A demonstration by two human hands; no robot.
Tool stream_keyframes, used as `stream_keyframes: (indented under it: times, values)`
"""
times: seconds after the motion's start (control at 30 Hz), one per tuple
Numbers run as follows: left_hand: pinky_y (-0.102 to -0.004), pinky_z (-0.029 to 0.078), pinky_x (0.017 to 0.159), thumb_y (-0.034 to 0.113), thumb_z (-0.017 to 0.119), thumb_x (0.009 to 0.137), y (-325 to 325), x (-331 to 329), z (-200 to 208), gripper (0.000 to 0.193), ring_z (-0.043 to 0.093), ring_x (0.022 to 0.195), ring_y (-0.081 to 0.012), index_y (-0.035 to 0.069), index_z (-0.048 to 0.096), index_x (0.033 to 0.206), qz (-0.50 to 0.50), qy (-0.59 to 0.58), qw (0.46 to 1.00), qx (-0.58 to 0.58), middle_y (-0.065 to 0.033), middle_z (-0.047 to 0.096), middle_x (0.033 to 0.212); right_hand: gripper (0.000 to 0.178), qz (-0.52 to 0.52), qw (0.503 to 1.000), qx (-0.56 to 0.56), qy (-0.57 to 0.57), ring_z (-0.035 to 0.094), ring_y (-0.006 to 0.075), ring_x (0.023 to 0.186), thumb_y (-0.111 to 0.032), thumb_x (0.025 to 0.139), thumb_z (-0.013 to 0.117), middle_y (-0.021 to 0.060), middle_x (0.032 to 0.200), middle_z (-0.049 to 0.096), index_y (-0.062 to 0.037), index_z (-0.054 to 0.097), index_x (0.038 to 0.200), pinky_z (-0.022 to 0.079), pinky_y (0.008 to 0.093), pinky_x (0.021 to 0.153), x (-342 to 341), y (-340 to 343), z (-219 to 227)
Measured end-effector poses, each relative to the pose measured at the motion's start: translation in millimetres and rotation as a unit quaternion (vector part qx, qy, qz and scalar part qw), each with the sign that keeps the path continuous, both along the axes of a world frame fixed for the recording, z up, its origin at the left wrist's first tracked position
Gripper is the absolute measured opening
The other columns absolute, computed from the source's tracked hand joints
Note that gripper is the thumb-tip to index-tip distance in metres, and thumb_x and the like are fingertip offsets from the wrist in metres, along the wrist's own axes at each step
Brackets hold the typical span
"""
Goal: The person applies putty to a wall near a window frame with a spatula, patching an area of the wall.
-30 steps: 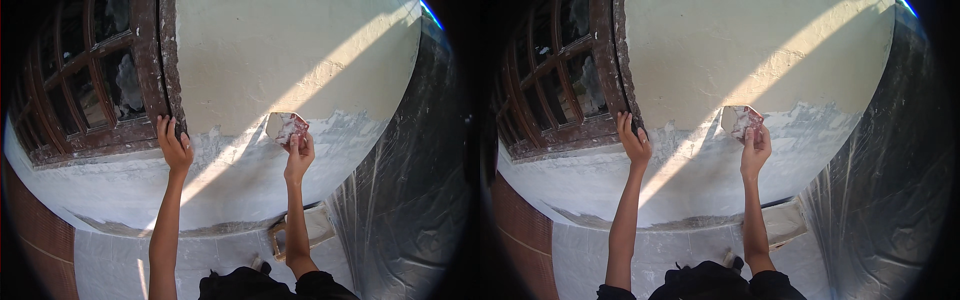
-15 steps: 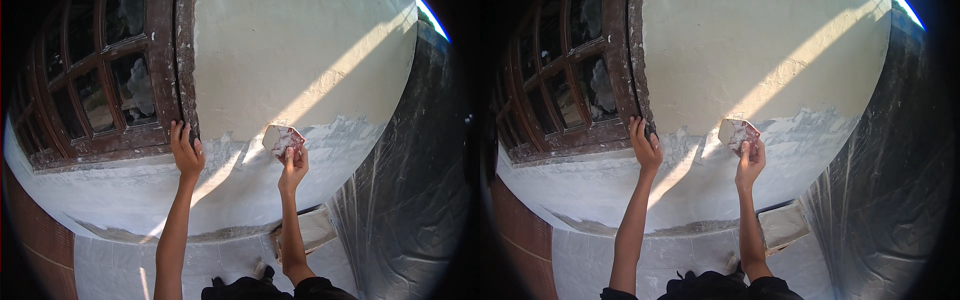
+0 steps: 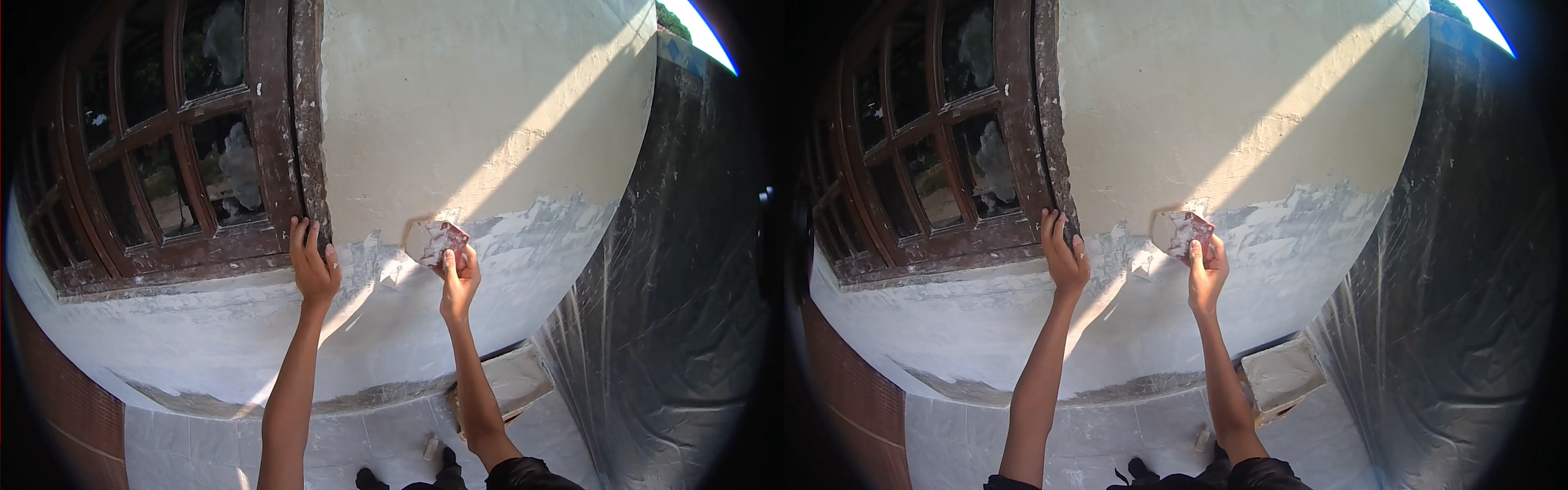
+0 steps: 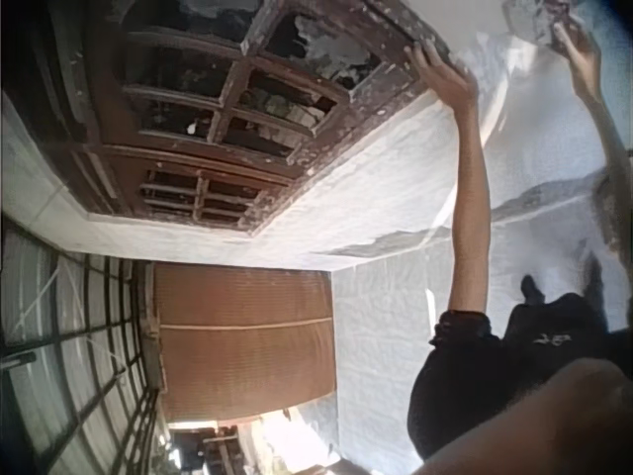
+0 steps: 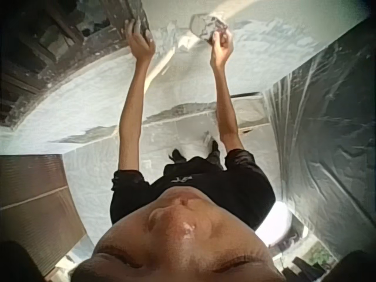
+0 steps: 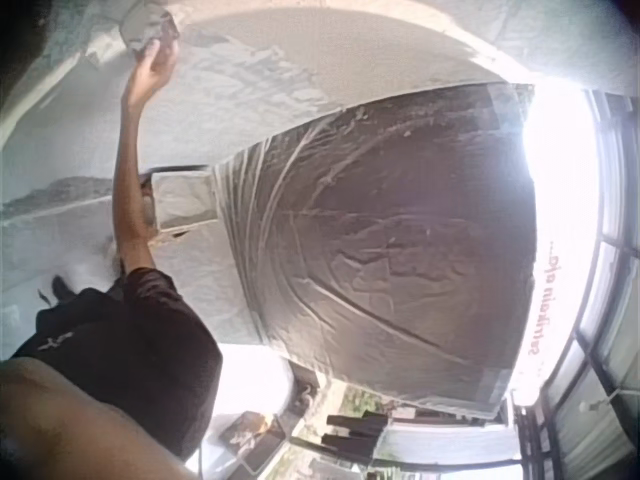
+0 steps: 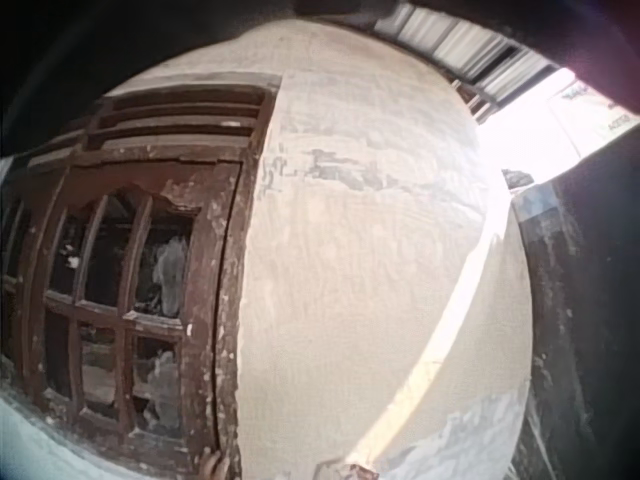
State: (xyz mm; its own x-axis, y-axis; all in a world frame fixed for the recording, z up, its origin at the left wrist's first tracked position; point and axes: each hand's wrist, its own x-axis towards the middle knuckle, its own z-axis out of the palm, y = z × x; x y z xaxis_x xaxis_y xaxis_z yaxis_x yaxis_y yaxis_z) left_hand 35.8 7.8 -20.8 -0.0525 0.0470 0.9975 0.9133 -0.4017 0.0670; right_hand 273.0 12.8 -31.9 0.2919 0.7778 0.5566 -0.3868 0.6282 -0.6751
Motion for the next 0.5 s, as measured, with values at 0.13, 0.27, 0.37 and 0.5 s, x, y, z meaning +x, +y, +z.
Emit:
stream_keyframes:
  times: [0.13, 0.27, 0.37, 0.5]
  values:
    - [-0.0514, 0.025, 0.111, 0.016, 0.041, 0.096, -13, 10, -5, 0.042, 0.031, 0.136, -0.0425, -0.007, 0.037, 0.132, -0.042, -0.002, 0.999, -0.034, -0.0250, 0.038, 0.137, 0.028, -0.056, 0.998, 0.004, -0.030, 0.060, 0.0084, 0.087, -0.009, 0.096, 0.058, 0.0044, 0.099, 0.065, -0.0005, 0.052, 0.122, 0.056, 0.0280, 0.077, 10, 29, -16]
    - [-0.0515, 0.023, 0.111, 0.020, 0.041, 0.097, -64, 30, -15, 0.045, 0.027, 0.137, -0.0425, -0.008, 0.035, 0.132, -0.017, -0.002, 0.998, -0.065, -0.0248, 0.037, 0.137, 0.026, -0.023, 0.998, -0.020, 0.051, 0.062, 0.0115, 0.091, -0.006, 0.096, 0.055, 0.0077, 0.103, 0.065, 0.0014, 0.052, 0.121, 0.057, 0.0298, 0.079, 63, 15, -10]
    - [-0.0528, 0.025, 0.110, 0.020, 0.041, 0.098, -87, 63, -41, 0.041, 0.029, 0.136, -0.0433, -0.006, 0.039, 0.129, -0.013, -0.025, 0.995, -0.096, -0.0239, 0.039, 0.136, 0.026, -0.019, 0.998, -0.043, 0.033, 0.062, 0.0111, 0.091, -0.006, 0.096, 0.056, 0.0081, 0.103, 0.066, 0.0012, 0.052, 0.121, 0.057, 0.0297, 0.078, 113, 11, -21]
    - [-0.0518, 0.026, 0.110, 0.021, 0.041, 0.099, -135, 121, -68, 0.042, 0.028, 0.137, -0.0421, -0.007, 0.039, 0.130, 0.009, -0.060, 0.986, -0.154, -0.0224, 0.037, 0.138, 0.024, 0.014, 0.999, -0.044, 0.019, 0.061, 0.0086, 0.084, -0.011, 0.095, 0.059, 0.0040, 0.097, 0.067, -0.0036, 0.054, 0.118, 0.059, 0.0321, 0.076, 172, -21, -33]
